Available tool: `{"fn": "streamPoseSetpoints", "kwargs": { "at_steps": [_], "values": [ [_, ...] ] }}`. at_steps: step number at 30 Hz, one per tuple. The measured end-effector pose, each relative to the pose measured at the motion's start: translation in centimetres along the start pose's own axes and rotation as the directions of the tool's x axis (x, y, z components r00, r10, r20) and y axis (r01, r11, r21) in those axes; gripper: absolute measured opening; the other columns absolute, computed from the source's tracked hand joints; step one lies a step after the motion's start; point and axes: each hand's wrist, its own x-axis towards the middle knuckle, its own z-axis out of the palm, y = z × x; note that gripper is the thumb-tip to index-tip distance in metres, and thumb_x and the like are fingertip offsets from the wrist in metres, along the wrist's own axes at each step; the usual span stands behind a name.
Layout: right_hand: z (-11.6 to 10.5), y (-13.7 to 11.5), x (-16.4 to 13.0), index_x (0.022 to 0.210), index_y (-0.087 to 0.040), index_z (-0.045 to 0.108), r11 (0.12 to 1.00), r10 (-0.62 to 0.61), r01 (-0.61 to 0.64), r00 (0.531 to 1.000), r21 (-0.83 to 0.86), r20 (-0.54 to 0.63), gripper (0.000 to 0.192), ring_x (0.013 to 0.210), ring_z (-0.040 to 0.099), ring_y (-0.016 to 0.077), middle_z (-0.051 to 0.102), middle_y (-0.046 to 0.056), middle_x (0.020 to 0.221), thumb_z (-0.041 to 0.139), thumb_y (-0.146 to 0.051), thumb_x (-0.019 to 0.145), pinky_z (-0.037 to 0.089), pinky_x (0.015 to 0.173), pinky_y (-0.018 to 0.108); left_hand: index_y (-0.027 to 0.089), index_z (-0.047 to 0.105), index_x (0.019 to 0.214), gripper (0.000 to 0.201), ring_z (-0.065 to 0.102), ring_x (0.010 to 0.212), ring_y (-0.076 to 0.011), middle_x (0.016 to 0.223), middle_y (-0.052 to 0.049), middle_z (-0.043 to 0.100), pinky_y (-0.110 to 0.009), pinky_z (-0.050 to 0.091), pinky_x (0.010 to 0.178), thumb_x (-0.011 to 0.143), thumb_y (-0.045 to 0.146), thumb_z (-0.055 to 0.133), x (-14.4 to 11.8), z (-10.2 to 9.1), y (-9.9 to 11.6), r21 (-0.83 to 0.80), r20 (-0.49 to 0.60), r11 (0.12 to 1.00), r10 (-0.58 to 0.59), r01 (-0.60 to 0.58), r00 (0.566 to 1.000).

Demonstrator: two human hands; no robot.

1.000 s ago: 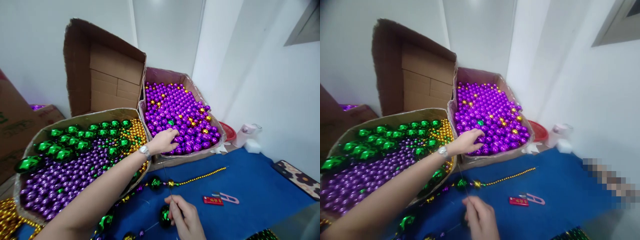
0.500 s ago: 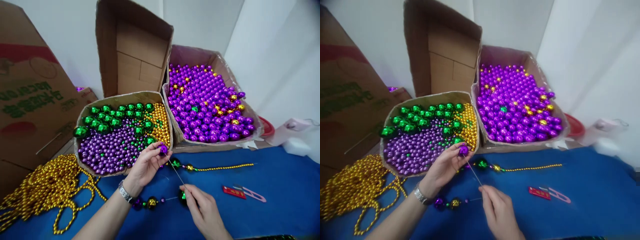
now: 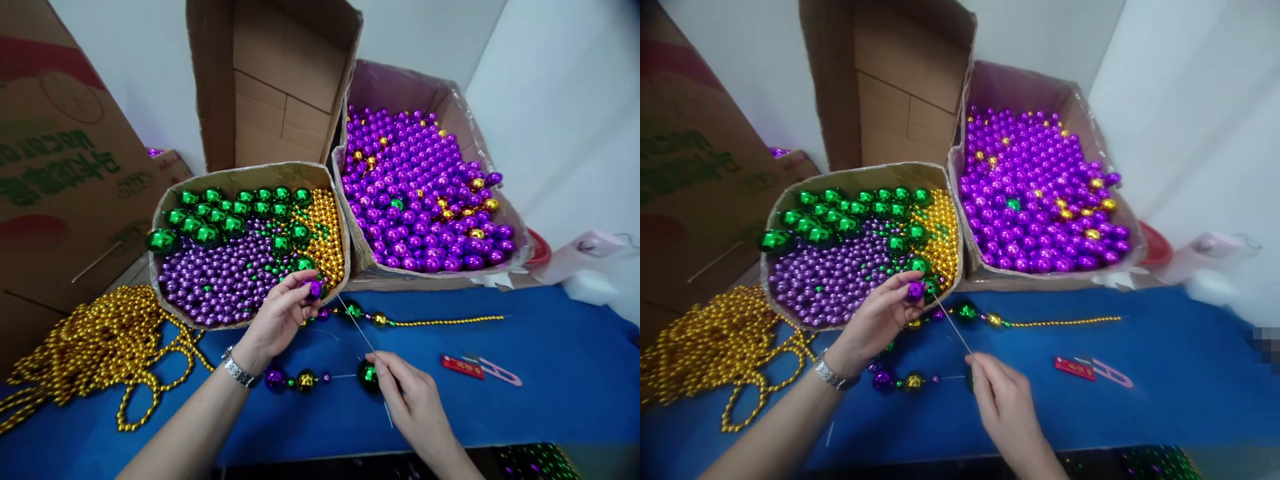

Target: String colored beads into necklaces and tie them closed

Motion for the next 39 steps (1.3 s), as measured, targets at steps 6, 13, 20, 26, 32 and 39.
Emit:
{"fn": "streamPoseSetpoints", "kwargs": {
  "at_steps": [6, 13, 20, 26, 32, 39],
  "values": [
    [0.9, -0.2, -0.4, 0.103, -0.021, 0.062, 0.999, -0.038, 0.036, 0.998, 0.034, 0.047, 0.022, 0.087, 0.066, 0.0151, 0.070, 0.005, 0.096, 0.042, -0.021, 0.094, 0.051, 0.075, 0.022, 0.015, 0.060, 0.106, 0.026, 0.067, 0.088, -0.0198, 0.091, -0.005, 0.068, -0.029, 0.054, 0.080, 0.080, 0.013, 0.062, -0.6, -0.2, 0.1, -0.099, -0.052, 0.995, -0.013, 0.008, 0.999],
    [1.7, 0.2, -0.7, 0.102, -0.022, 0.060, 0.996, -0.085, 0.085, 0.995, -0.003, 0.050, 0.020, 0.079, 0.066, 0.0156, 0.068, 0.003, 0.087, 0.042, -0.019, 0.093, 0.051, 0.071, 0.024, 0.014, 0.064, 0.088, 0.009, 0.066, 0.097, -0.0245, 0.088, -0.002, 0.070, -0.032, 0.052, 0.089, 0.079, 0.012, 0.064, -1.0, 0.3, -1.4, -0.266, -0.082, 0.963, -0.073, 0.049, 0.994],
    [1.6, 0.5, -1.0, 0.102, -0.023, 0.060, 0.996, -0.083, 0.085, 0.993, -0.031, 0.082, 0.023, 0.076, 0.066, 0.0165, 0.068, 0.003, 0.087, 0.039, -0.019, 0.094, 0.051, 0.070, 0.024, 0.014, 0.063, 0.085, 0.006, 0.068, 0.087, -0.0184, 0.086, -0.002, 0.070, -0.034, 0.050, 0.093, 0.081, 0.010, 0.061, -1.1, 0.5, -1.5, -0.310, -0.102, 0.950, -0.049, 0.015, 0.994],
    [1.8, -0.1, -0.8, 0.102, -0.025, 0.060, 0.999, -0.041, 0.040, 0.996, 0.022, 0.081, 0.022, 0.067, 0.064, 0.0136, 0.067, 0.000, 0.078, 0.040, -0.021, 0.094, 0.048, 0.063, 0.022, 0.015, 0.060, 0.095, 0.017, 0.064, 0.099, -0.0241, 0.094, -0.005, 0.067, -0.035, 0.050, 0.090, 0.079, 0.011, 0.065, -1.7, 1.5, -2.2, -0.173, -0.082, 0.984, 0.013, -0.027, 0.997],
    [2.1, -0.2, -0.7, 0.100, -0.025, 0.060, 0.999, -0.035, 0.033, 0.998, 0.041, 0.061, 0.022, 0.066, 0.064, 0.0127, 0.065, -0.002, 0.074, 0.039, -0.022, 0.094, 0.046, 0.062, 0.020, 0.018, 0.055, 0.101, 0.025, 0.062, 0.102, -0.0247, 0.102, -0.005, 0.061, -0.040, 0.047, 0.092, 0.079, 0.014, 0.066, -2.4, 2.1, -3.6, -0.088, -0.060, 0.993, 0.074, -0.079, 0.995],
    [2.3, 0.1, -0.4, 0.099, -0.023, 0.059, 0.996, -0.086, 0.086, 0.996, 0.001, 0.028, 0.020, 0.073, 0.066, 0.0133, 0.068, 0.002, 0.086, 0.040, -0.020, 0.094, 0.046, 0.066, 0.020, 0.019, 0.054, 0.101, 0.029, 0.060, 0.102, -0.0248, 0.104, -0.007, 0.060, -0.039, 0.048, 0.089, 0.076, 0.015, 0.069, -3.2, 2.6, -5.0, 0.085, -0.003, 0.994, 0.062, -0.061, 0.998]
  ]
}}
